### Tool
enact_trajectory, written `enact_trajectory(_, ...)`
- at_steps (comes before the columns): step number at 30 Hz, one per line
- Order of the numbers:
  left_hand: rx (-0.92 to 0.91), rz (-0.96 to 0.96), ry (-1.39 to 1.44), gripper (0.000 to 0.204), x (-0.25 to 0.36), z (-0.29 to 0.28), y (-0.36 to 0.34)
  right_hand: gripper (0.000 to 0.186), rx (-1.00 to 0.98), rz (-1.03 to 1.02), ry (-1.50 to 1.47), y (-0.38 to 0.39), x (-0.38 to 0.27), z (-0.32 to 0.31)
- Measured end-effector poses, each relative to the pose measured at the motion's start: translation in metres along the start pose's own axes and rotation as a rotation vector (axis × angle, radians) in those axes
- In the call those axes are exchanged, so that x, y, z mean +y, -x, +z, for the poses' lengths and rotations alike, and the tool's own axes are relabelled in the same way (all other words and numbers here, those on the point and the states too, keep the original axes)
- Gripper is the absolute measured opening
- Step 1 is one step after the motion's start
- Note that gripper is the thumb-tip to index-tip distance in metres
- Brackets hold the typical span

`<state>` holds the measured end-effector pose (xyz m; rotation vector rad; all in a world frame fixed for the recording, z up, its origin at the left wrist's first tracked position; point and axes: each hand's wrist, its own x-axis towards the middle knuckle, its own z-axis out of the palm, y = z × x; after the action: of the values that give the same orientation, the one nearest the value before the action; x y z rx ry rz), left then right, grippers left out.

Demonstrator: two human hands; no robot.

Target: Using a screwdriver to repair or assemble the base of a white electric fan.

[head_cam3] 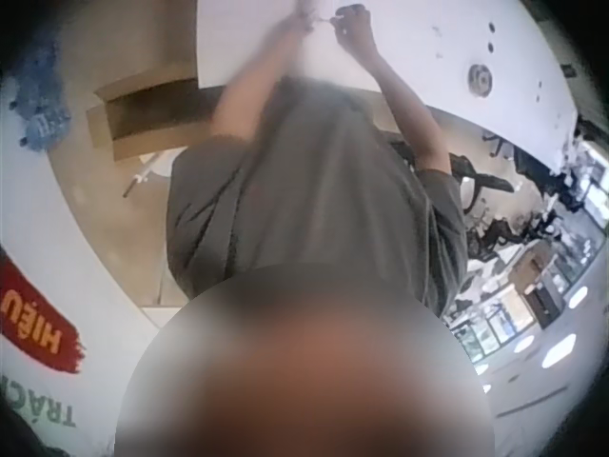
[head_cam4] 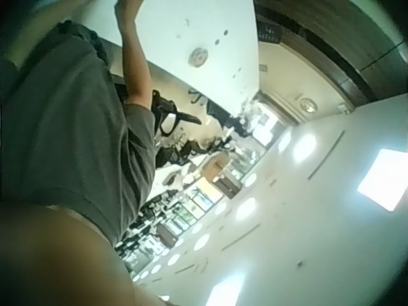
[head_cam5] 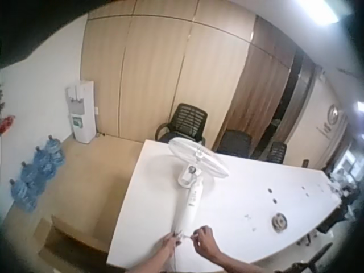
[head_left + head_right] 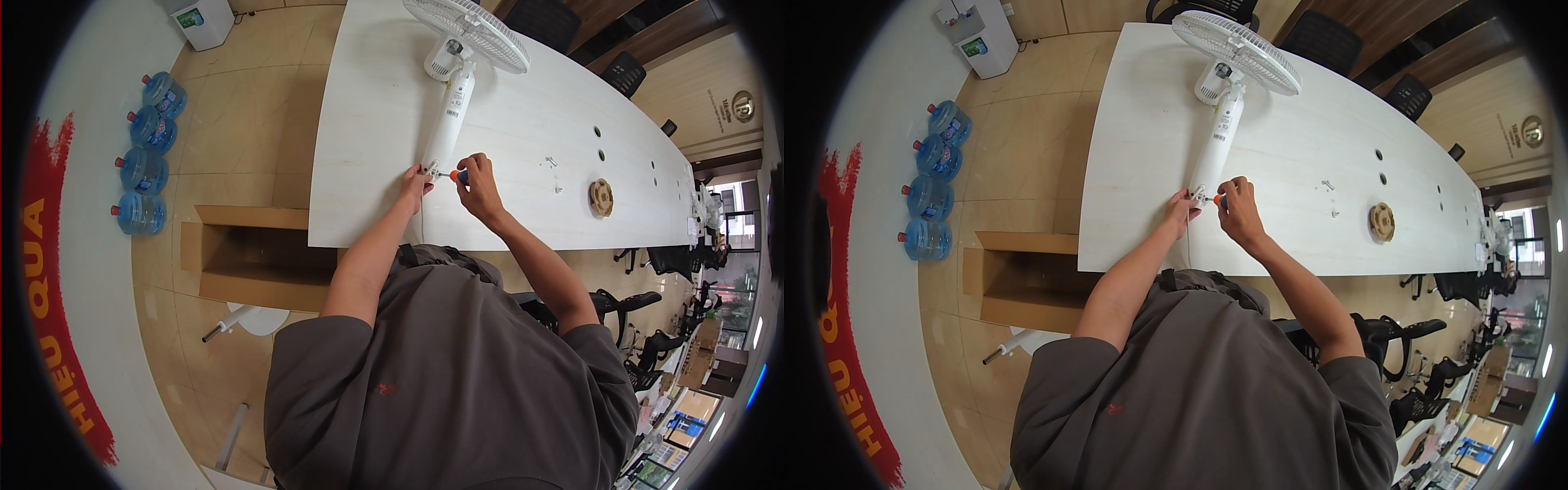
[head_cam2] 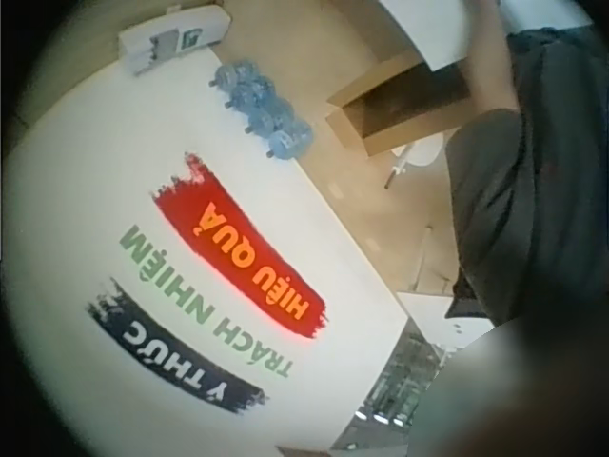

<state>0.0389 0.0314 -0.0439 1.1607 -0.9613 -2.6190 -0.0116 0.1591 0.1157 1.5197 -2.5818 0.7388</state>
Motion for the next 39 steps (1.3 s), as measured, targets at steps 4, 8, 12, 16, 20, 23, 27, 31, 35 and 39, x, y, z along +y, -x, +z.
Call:
enact_trajectory(4, -0.036, -0.008, -0.017, 0.067, 0.001, -0.002, 0.000, 0.028, 0.019, 0.038, -0.053, 0.004, -0.002, -0.005)
enact_trajectory(8, -0.028, -0.002, -0.002, 0.067, 0.001, -0.003, 0.000, 0.029, 0.020, 0.037, -0.061, 0.004, -0.001, -0.003)
enact_trajectory(12, -0.036, -0.018, -0.022, 0.066, 0.002, -0.001, 0.001, 0.029, 0.029, 0.041, -0.067, 0.005, -0.003, 0.001)
enact_trajectory(16, -0.028, 0.000, -0.006, 0.067, 0.001, -0.002, 0.002, 0.030, 0.025, 0.034, -0.052, 0.004, -0.006, 0.004)
enact_trajectory(20, -0.034, -0.006, -0.003, 0.067, 0.000, -0.003, 0.000, 0.032, 0.017, 0.040, -0.046, 0.002, -0.006, 0.008)
enact_trajectory(23, -0.030, -0.010, -0.004, 0.067, 0.001, -0.003, 0.001, 0.033, 0.005, 0.073, -0.004, 0.001, -0.007, 0.010)
enact_trajectory(27, -0.045, -0.018, -0.011, 0.066, 0.003, 0.000, 0.003, 0.033, 0.015, 0.072, -0.005, -0.003, -0.008, 0.013)
enact_trajectory(31, -0.045, -0.015, -0.010, 0.066, 0.004, 0.000, 0.003, 0.033, -0.018, 0.057, 0.066, -0.007, -0.012, 0.010)
enact_trajectory(35, -0.025, -0.022, -0.030, 0.065, 0.002, -0.001, 0.001, 0.035, -0.249, 0.340, 0.169, -0.021, -0.031, -0.010)
enact_trajectory(39, -0.027, -0.016, -0.024, 0.068, 0.002, -0.001, 0.002, 0.035, -0.317, 0.353, 0.231, -0.021, -0.019, -0.005)
